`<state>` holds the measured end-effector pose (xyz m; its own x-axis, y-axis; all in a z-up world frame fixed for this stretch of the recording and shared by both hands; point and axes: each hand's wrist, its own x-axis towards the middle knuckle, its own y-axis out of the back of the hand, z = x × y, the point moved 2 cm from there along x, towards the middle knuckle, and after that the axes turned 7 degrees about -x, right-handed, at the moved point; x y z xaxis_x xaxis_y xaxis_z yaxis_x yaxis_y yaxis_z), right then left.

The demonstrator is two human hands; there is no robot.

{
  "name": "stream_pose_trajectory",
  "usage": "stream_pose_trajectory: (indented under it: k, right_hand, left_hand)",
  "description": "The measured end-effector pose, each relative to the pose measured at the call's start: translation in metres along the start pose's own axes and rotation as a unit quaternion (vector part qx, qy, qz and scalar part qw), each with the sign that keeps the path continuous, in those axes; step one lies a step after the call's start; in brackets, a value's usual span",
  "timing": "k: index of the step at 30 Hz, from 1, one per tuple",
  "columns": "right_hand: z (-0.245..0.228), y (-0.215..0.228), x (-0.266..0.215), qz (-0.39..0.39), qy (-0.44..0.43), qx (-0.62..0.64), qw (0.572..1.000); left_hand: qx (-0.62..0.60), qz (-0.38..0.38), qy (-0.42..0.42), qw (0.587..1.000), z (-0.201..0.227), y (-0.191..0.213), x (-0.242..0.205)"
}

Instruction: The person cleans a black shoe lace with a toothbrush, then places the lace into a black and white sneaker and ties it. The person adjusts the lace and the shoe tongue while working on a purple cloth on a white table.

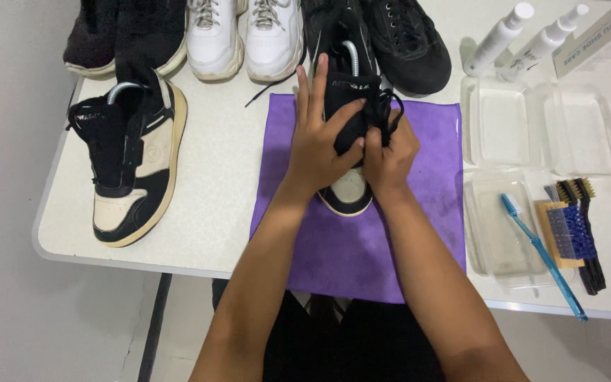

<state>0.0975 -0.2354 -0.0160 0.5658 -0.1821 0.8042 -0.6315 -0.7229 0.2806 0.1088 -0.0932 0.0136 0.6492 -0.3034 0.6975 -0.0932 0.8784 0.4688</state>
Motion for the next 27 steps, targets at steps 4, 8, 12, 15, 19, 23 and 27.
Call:
stream_pose_trajectory:
  k: [4,8,12,15,19,23,27]
  right_hand:
    - [0.004,0.000,0.000,-0.008,-0.026,-0.004,1.000]
    - [0.006,0.003,0.004,-0.019,0.009,-0.024,0.999]
    - [-0.001,0.003,0.006,-0.014,0.048,-0.050,0.998]
    - [-0.006,0.004,0.008,-0.010,0.062,-0.055,0.996]
    - [-0.002,0.003,0.003,-0.007,0.047,-0.021,0.999]
    - [0.004,0.002,0.001,-0.020,0.032,0.004,0.999]
    - [0.001,0.003,0.002,-0.025,0.012,0.009,1.000]
  left_hand:
    - [0.051,-0.013,0.012,0.999,0.002,0.002,-0.004]
    - [0.092,-0.011,0.037,0.995,0.008,0.001,-0.002]
    - [0.186,0.028,0.056,0.981,0.011,-0.004,-0.005]
    - [0.244,0.040,0.061,0.967,0.021,-0.002,-0.005]
    - [0.272,0.045,0.068,0.959,0.023,-0.002,-0.003]
    - [0.307,0.039,0.066,0.949,0.023,-0.002,-0.003]
    - [0.248,0.023,0.060,0.967,0.014,-0.004,-0.004]
